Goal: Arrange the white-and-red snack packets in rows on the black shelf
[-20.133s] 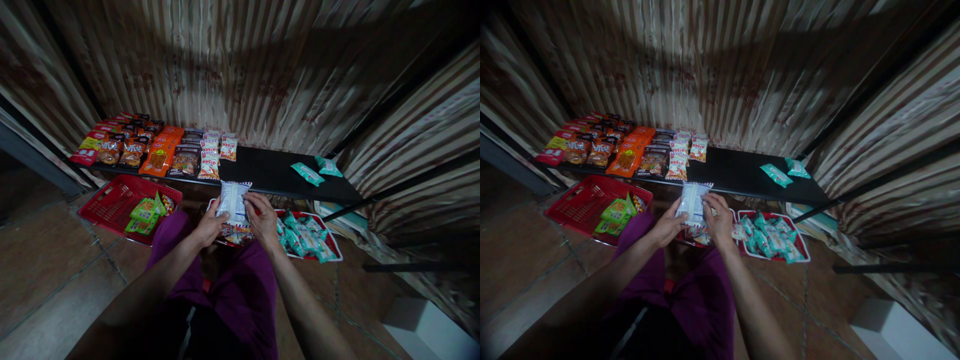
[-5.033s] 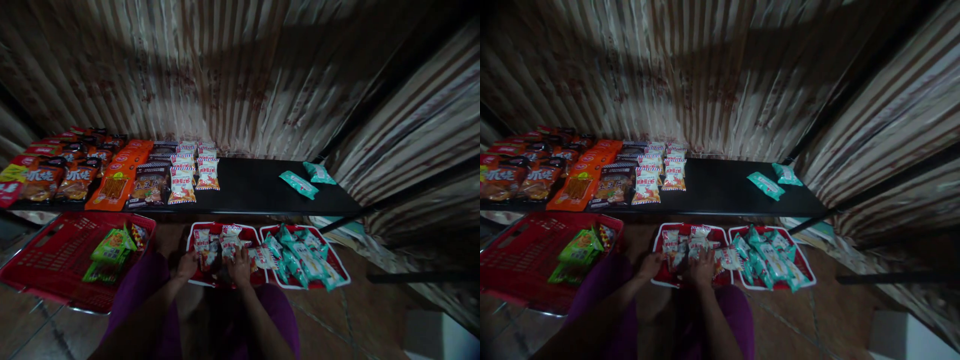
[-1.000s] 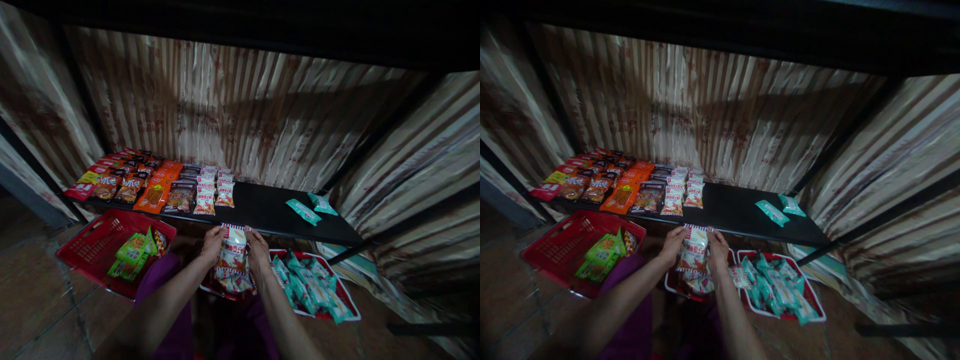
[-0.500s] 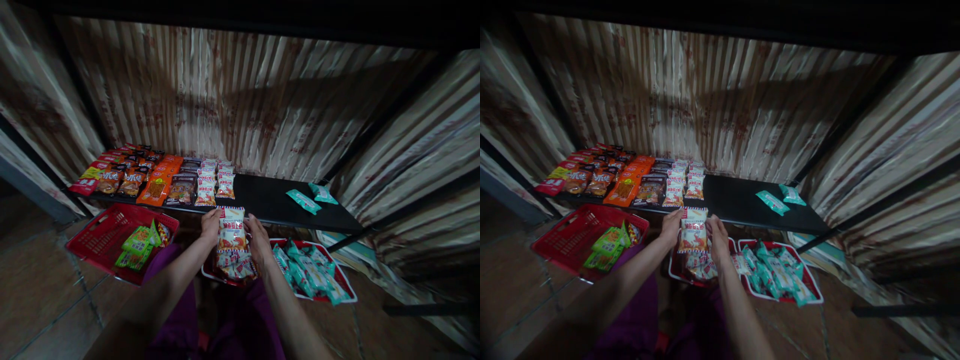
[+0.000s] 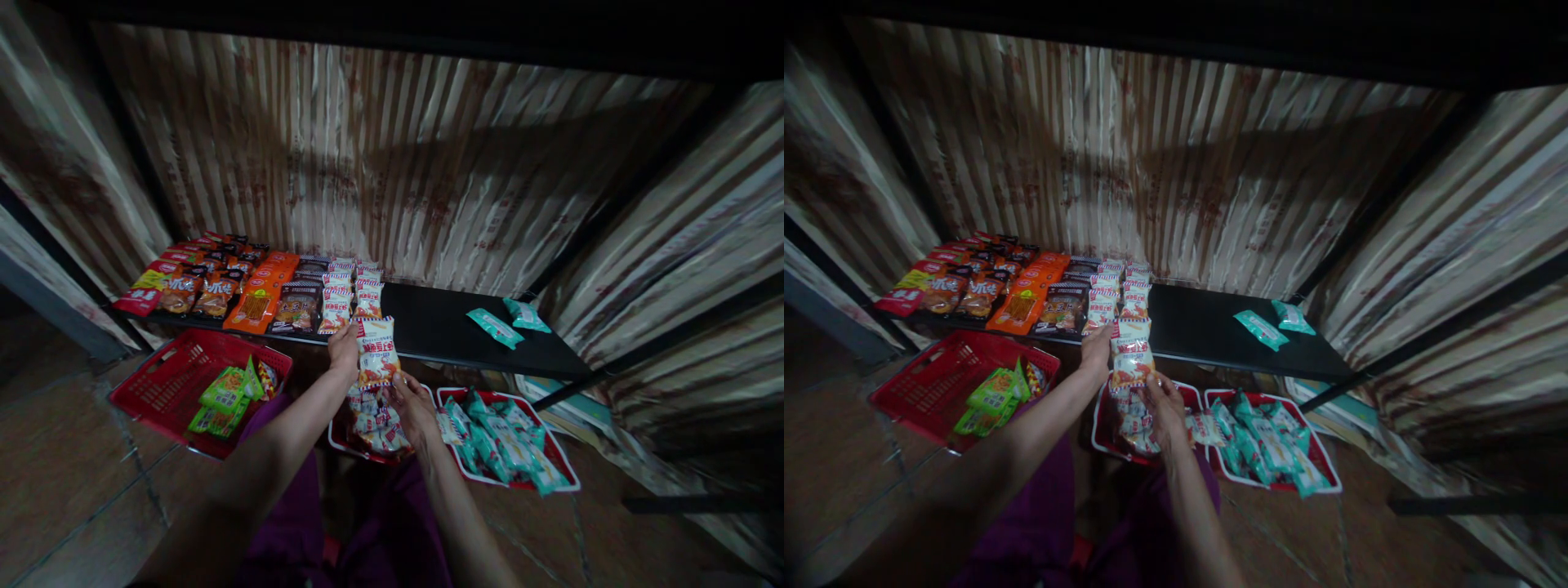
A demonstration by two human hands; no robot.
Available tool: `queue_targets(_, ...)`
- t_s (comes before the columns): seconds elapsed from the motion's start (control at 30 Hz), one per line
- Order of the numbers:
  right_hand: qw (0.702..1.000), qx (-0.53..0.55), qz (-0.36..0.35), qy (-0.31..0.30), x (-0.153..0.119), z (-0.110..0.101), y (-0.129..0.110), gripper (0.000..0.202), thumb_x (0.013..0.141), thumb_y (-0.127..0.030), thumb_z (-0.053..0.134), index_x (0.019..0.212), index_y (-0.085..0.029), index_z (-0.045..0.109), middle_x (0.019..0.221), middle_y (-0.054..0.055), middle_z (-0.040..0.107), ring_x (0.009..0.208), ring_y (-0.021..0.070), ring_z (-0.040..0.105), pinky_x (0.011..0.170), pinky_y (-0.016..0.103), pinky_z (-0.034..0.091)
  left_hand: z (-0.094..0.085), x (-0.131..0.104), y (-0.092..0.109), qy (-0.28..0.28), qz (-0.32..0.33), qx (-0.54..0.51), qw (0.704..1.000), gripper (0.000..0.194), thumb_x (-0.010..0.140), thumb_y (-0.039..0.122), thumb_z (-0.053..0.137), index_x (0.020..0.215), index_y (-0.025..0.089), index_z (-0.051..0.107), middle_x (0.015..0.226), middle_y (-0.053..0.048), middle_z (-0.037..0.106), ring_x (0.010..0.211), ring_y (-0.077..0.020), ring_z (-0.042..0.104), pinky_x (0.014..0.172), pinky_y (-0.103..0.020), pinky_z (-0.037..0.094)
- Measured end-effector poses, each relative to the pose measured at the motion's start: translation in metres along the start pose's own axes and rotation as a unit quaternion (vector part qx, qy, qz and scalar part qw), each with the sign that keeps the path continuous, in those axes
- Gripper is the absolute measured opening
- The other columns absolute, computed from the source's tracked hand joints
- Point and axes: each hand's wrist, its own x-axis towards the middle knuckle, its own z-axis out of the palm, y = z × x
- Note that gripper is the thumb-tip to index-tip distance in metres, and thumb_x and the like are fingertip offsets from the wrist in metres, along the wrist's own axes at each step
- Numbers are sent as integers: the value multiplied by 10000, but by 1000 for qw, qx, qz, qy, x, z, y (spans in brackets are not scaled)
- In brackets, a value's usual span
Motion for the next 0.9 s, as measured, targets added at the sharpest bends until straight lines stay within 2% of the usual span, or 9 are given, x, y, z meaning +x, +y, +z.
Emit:
queue_targets(0.1,1000,10,0,-10,-1,0,2,376,444,-275,862,755,-199,666,736,-29,679,630,93,612,642,232,533,0,0,2,7,-3,0,1000,194,633,299,690,712,127,647,629,-3,646,532,-99,558,589,-254,467)
queue_targets(0.23,1000,27,-3,-8,-2,1,6,341,437,-256,867,683,-192,639,697,-41,660,600,78,593,610,204,521,1,2,4,20,-14,-6,1000,167,649,271,679,719,124,638,628,-2,640,535,-101,562,604,-266,470)
queue_targets(0.43,999,30,-26,-27,-6,8,4,344,442,-260,856,708,-203,645,708,-31,659,624,94,593,604,219,519,7,12,9,17,-21,-28,999,200,610,281,726,686,129,620,603,4,626,540,-108,565,629,-287,480)
queue_targets(0.67,998,16,-40,-36,-8,12,2,341,480,-304,838,749,-223,646,698,-44,647,606,78,566,610,217,504,6,19,9,-33,-1,10,999,208,631,317,705,659,131,617,614,0,624,542,-94,551,610,-258,450)
queue_targets(0.9,998,36,-47,-7,-6,13,7,372,468,-271,836,785,-231,646,743,-37,666,640,92,587,607,223,508,0,15,15,-68,-32,52,996,300,613,406,721,709,142,616,634,-6,624,541,-90,542,573,-233,423)
